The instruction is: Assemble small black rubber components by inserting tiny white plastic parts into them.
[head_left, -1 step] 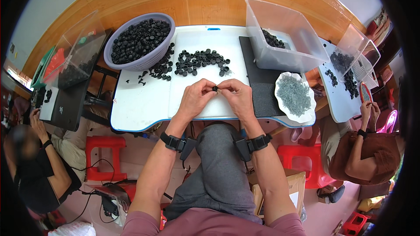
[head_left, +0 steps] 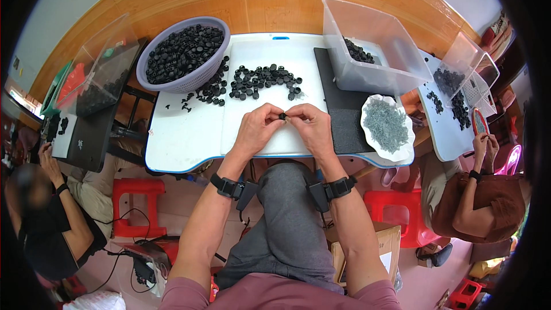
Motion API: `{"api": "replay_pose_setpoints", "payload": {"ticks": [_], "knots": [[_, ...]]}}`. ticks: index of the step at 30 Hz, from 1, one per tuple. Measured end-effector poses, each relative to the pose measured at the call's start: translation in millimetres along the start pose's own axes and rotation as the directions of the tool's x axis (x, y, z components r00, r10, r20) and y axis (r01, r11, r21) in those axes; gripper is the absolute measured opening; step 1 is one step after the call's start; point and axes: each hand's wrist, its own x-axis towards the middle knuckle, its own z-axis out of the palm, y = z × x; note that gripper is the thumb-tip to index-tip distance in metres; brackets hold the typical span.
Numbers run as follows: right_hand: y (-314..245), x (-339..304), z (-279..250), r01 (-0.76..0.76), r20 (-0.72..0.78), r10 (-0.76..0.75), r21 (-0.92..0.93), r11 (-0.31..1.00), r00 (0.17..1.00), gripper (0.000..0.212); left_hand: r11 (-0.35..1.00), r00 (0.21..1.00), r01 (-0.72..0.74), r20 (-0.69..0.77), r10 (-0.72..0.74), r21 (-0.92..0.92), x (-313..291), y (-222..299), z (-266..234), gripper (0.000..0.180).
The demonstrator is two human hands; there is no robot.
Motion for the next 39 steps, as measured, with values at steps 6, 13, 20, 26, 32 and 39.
{"api": "replay_pose_setpoints", "payload": {"ticks": [6, 13, 20, 26, 32, 39], "knots": [[-3.9, -0.3, 2.2, 0.072, -0.027, -0.074, -0.068, 0.995, 0.997, 0.011, 0.999, 0.999, -0.035, -0.029, 0.036, 0.036, -0.1, -3.7, 2.8, 0.020], [-7.1, -1.2, 5.0, 0.158, -0.063, -0.169, -0.154, 0.975, 0.984, 0.009, 0.999, 0.998, -0.035, -0.045, 0.037, 0.037, 0.8, 0.6, 4.9, 0.019], [-8.0, -2.9, 6.2, 0.146, -0.078, -0.160, -0.165, 0.975, 0.984, 0.009, 0.999, 0.999, -0.020, -0.040, 0.021, 0.034, 0.8, 3.3, 3.7, 0.019], [-9.4, -3.0, 3.7, 0.149, -0.024, -0.156, -0.174, 0.973, 0.988, 0.010, 1.000, 0.999, 0.010, -0.046, -0.009, 0.015, -0.1, -0.7, 2.0, 0.021], [-8.2, -3.3, 2.5, 0.140, -0.031, -0.146, -0.148, 0.979, 0.989, 0.012, 0.999, 0.999, 0.019, -0.045, -0.018, 0.032, 1.2, -0.6, 2.4, 0.022], [-7.6, -3.8, 5.6, 0.230, -0.002, -0.236, -0.217, 0.949, 0.972, 0.011, 0.999, 1.000, 0.017, -0.025, -0.016, 0.036, 0.3, -1.7, 1.1, 0.021]]}}
